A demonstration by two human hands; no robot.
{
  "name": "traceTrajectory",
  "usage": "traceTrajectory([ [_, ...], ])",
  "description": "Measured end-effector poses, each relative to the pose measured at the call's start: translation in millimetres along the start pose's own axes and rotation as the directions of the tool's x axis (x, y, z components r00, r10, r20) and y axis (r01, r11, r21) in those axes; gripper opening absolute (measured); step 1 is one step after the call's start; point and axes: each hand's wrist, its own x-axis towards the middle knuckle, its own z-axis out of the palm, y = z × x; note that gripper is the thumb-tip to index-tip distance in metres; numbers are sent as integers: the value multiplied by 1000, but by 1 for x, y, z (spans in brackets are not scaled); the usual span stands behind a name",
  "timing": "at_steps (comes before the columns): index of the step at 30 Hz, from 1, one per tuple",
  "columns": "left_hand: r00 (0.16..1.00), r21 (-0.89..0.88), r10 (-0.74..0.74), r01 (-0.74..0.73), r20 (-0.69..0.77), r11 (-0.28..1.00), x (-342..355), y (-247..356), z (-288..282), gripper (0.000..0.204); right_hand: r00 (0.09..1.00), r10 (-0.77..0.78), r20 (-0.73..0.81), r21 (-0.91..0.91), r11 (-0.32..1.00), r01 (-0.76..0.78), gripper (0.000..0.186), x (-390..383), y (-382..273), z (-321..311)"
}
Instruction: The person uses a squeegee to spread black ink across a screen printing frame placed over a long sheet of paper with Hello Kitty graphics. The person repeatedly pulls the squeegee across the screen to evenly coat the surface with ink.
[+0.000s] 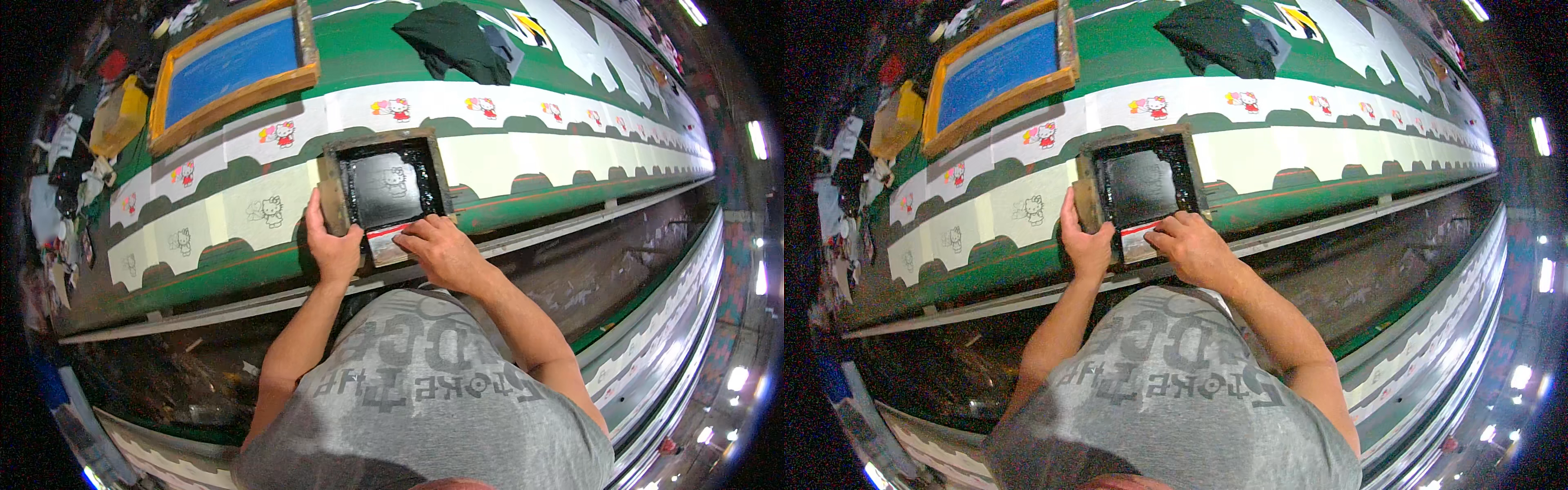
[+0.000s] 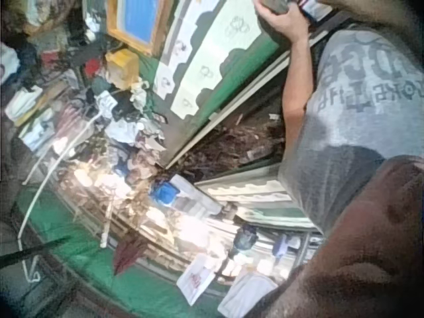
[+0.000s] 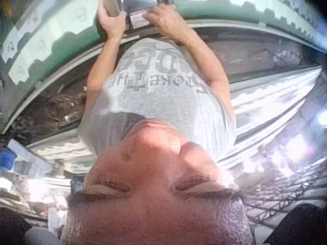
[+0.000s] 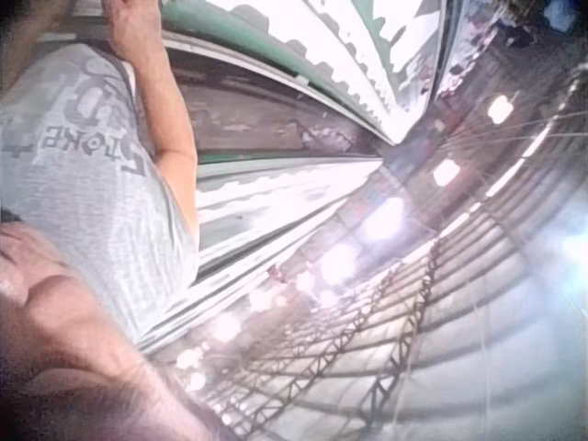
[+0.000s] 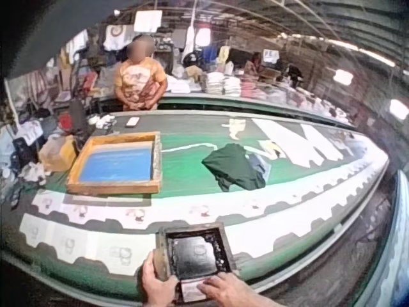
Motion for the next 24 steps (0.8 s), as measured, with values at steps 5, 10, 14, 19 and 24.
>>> traceTrajectory([
  [5,994,-39,96,-98,-49,994,-9,19,21,98,966,-40,-255,120,990,72,51,-32,28,-1],
  [10,994,-92,105,-107,-26,990,-29,29,94,97,949,28,-313,125,992,12,54,-87,76,-21],
  [14,996,-116,79,-82,-28,990,-49,29,159,97,949,42,-314,132,991,0,61,-127,121,-39],
  [19,997,-137,53,-59,-48,989,-59,26,213,96,957,-7,-290,94,995,36,55,-153,159,-68],
  [24,1000,-186,-9,4,-24,983,-62,32,231,96,960,-135,-246,-41,991,129,47,-146,176,-76],
])
